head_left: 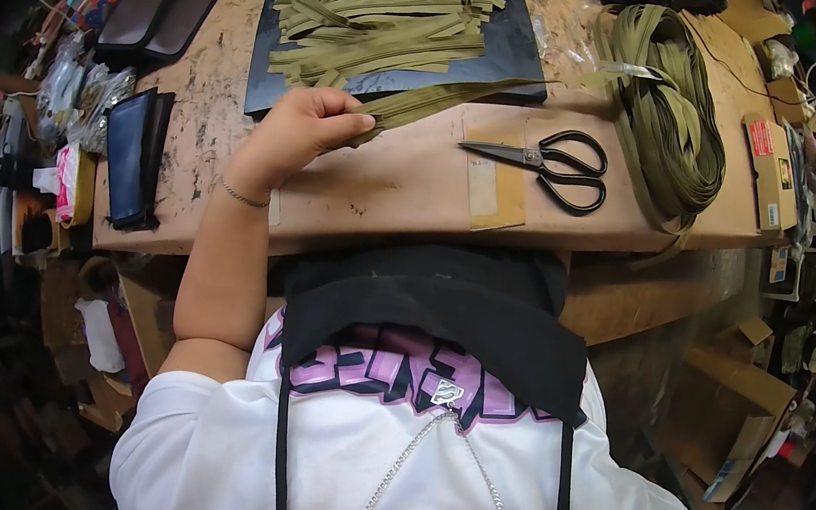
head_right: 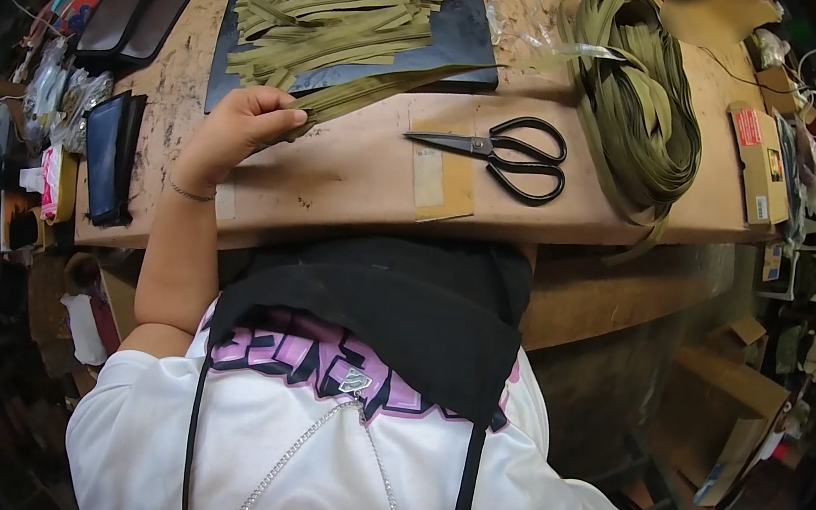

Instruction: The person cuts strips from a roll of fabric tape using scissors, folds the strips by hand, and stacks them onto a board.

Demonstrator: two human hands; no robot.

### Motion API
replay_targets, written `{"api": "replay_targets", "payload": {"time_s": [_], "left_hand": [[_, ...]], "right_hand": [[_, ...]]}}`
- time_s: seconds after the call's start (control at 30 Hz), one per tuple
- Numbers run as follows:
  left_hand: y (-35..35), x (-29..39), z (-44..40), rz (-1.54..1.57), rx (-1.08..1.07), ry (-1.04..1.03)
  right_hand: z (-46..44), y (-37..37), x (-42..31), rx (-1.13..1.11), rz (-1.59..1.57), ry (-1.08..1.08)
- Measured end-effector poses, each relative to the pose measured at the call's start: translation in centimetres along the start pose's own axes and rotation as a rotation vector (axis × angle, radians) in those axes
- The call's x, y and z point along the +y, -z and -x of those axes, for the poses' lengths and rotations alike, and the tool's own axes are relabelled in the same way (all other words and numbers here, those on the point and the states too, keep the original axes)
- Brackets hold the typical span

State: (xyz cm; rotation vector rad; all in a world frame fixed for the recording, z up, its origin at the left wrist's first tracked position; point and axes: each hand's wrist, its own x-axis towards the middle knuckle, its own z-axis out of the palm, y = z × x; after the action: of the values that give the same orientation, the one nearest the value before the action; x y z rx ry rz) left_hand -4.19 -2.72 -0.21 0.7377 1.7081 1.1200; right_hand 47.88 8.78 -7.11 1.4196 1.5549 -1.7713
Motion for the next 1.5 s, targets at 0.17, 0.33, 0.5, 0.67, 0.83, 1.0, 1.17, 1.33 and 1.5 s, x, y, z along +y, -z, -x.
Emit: {"api": "replay_targets", "payload": {"time_s": [0.17, 0.33, 0.5, 0.67, 0.83, 1.0, 1.17, 1.33, 1.5], "left_hand": [[-0.7, -0.1, 0.0, -0.054, 0.012, -0.015], [-0.9, 0.8, 0.3, -0.080, -0.027, 0.013], [-0.9, 0.1, 0.2, -0.066, -0.047, 0.007], [-0.8, -0.4, 0.2, -0.076, -0.072, 0.043], [-0.8, -0.9, -0.3, -0.095, -0.064, 0.051], [-0.8, -0.7, -0.8, -0.135, -0.111, 0.038], [-0.9, -0.7, -0.5, -0.110, -0.114, 0.039], [-0.8, -1.1, -0.3, -0.149, -0.105, 0.032], [-2.0, -0.1, 0.3, -0.122, -0.154, -0.004]], "right_hand": [[-0.1, -0.1, 0.0, 0.016, -0.025, 0.024], [-0.2, -0.5, -0.7, 0.030, -0.019, 0.064], [-0.2, -0.9, -1.5, 0.037, -0.003, 0.102], [0.1, -1.0, -2.0, 0.037, 0.019, 0.125], [0.1, -1.3, -2.4, 0.037, 0.036, 0.136], [-0.2, -1.5, -2.9, 0.033, 0.058, 0.148], [0.0, -1.6, -3.3, 0.028, 0.083, 0.152], [0.1, -1.9, -3.1, 0.009, 0.123, 0.132], [0.0, -1.7, -2.9, -0.041, 0.205, 0.113]]}}
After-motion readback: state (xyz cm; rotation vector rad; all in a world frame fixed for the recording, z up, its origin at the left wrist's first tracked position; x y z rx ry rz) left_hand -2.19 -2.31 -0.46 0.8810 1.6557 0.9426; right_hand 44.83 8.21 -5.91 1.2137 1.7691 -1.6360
